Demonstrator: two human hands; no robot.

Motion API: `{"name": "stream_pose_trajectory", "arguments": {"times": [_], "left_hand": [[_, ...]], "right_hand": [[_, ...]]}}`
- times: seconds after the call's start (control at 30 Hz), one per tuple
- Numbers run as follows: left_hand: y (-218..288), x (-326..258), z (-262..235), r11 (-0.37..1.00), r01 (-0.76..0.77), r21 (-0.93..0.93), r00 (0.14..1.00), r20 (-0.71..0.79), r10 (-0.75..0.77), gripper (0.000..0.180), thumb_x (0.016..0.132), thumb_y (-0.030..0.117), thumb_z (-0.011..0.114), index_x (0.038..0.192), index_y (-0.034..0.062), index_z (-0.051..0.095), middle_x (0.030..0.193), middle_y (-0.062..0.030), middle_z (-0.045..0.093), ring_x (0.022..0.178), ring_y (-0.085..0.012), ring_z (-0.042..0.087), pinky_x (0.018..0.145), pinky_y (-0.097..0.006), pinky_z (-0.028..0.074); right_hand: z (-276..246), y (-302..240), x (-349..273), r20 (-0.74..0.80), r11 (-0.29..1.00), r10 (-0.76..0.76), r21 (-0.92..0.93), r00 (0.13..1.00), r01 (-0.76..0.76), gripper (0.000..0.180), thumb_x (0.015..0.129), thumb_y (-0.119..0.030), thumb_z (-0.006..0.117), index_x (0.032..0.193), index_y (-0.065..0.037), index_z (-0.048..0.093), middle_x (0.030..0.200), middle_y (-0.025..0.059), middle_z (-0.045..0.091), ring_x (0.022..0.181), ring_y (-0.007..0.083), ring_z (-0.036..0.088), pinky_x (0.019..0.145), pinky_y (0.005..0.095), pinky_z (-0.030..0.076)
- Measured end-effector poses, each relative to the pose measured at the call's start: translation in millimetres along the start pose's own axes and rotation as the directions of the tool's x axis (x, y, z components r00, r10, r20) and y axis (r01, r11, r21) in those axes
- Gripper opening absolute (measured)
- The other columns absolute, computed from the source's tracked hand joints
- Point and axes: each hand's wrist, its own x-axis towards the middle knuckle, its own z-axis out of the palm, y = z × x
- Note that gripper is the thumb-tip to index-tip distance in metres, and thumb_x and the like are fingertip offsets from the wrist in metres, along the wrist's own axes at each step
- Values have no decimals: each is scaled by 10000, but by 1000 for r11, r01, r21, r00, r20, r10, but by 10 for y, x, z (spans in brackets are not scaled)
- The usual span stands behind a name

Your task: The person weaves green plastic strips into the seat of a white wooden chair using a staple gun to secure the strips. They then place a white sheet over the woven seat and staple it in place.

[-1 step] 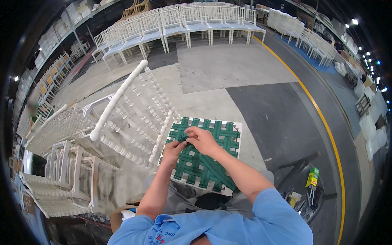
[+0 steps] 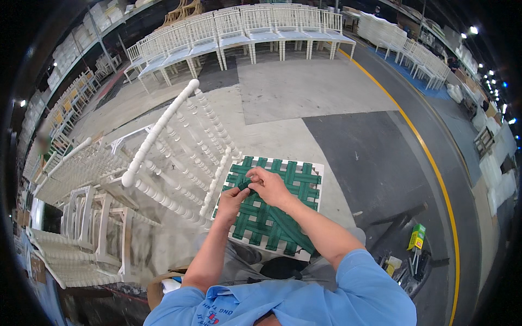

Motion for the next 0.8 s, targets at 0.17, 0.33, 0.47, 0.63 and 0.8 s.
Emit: {"name": "stream_pose_trajectory", "arguments": {"times": [0.17,0.33,0.47,0.63,0.8], "left_hand": [[-26,-30,-68,977,-103,-187,987,-138,78,198,977,130,718,812,94,615,760,55,551,721,-64,486,681,-246,396],[-36,-55,-77,968,-100,-232,989,-130,71,171,982,126,711,835,98,628,769,57,558,734,-66,499,682,-242,401],[-10,-94,-51,972,-176,-156,970,-197,144,56,973,92,708,935,66,675,849,25,613,808,-83,568,757,-266,469],[-7,-91,143,805,-441,398,796,-242,555,183,936,47,726,1106,5,672,1011,-46,686,896,-118,610,844,-272,512],[-273,75,105,897,-399,190,860,-262,438,225,957,45,702,1177,12,666,1079,-45,702,969,-141,642,867,-298,514]], "right_hand": [[167,-36,96,51,995,-17,-96,999,22,220,914,-108,714,1119,-57,653,999,136,727,911,276,718,795,389,554],[148,-26,103,66,929,-269,-245,961,277,157,902,-86,719,1052,-46,699,955,109,708,889,271,694,774,382,544],[90,-14,148,144,891,-297,-312,944,329,159,918,-112,696,1068,-60,704,1011,136,686,951,354,676,818,429,549],[34,86,211,118,904,-287,-294,951,310,119,921,-104,694,1027,-52,707,996,134,659,931,345,670,825,429,541],[37,183,374,206,918,-210,-296,956,265,110,912,-109,709,1002,-46,720,988,130,650,917,330,673,824,417,537]]}}
